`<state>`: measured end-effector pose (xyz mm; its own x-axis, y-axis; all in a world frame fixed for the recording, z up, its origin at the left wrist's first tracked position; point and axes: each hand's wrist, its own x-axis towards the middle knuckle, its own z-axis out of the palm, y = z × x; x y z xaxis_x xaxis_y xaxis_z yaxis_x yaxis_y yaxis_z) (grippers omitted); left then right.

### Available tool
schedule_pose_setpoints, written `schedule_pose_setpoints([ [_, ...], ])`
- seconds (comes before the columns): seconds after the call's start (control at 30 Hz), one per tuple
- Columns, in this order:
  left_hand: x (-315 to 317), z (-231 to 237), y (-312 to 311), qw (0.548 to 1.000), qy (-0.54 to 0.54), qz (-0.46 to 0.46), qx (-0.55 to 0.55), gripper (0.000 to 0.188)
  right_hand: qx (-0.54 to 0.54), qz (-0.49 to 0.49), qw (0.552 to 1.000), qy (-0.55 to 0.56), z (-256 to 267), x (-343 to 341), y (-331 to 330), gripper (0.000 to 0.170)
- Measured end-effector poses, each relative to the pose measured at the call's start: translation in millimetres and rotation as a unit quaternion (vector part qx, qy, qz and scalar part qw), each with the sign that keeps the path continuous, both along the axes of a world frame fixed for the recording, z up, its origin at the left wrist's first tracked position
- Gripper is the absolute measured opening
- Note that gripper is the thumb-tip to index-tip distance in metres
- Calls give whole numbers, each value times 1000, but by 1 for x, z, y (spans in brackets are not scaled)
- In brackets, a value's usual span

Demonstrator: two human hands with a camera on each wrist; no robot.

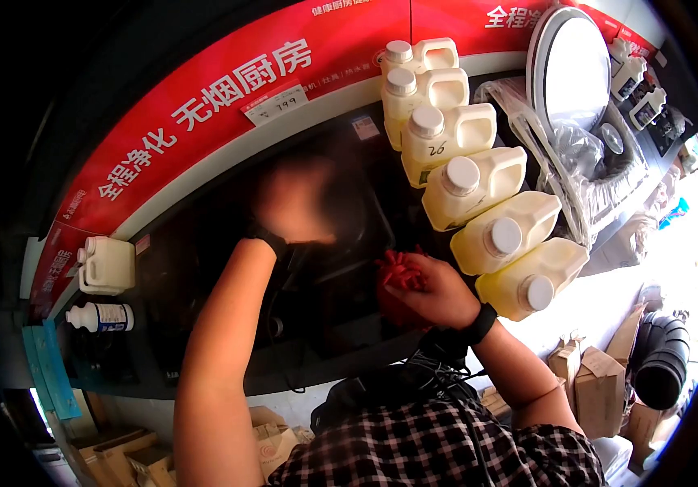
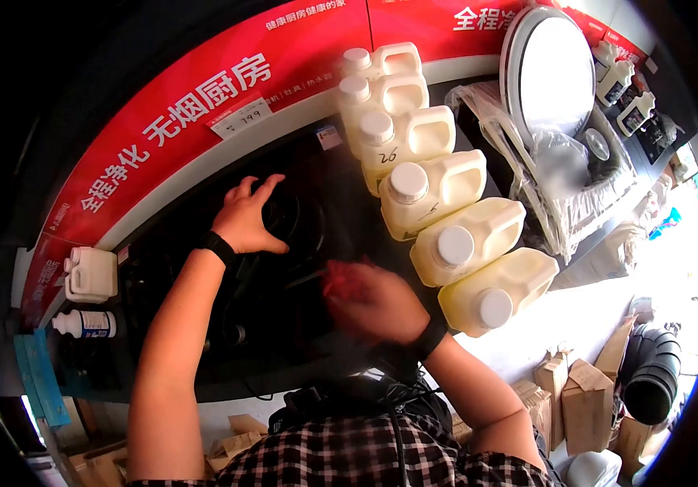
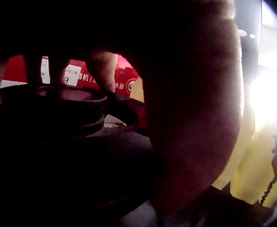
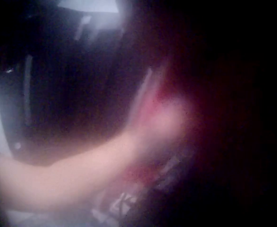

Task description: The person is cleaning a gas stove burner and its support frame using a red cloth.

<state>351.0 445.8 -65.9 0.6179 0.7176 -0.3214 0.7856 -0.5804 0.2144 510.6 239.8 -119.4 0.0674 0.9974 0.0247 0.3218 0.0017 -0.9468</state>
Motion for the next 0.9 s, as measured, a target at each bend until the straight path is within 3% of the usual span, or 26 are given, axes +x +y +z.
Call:
schedule_pose_setpoints([
  [0.23, -37, 10, -5, 990, -127, 22, 61, 108, -20, 7, 1000, 16, 6, -3, 0, 36],
  [0.33, -61, 30, -23, 975, -207, -14, 74, 106, -5, 4, 999, 34, 3, -2, 2, 41],
  [0.5, -97, 65, -87, 975, -197, -20, 103, 107, 36, -56, 988, 141, -2, -15, 26, 38],
  [0.6, -117, 73, -120, 978, -183, 2, 97, 106, 145, -73, 986, -47, 6, -22, 54, 39],
  [0.63, -126, 72, -129, 979, -178, 14, 100, 107, 146, -63, 985, -58, -2, -24, 66, 41],
  [0.73, -157, 62, -153, 978, -176, 57, 101, 111, 120, -74, 939, -314, -40, -37, 83, 45],
  [0.77, -168, 57, -160, 976, -180, 79, 97, 109, 6, 3, 927, -376, -47, -40, 87, 48],
  [0.9, -206, 39, -186, 968, -179, 152, 85, 108, 81, 6, 879, -470, -67, -50, 81, 42],
])
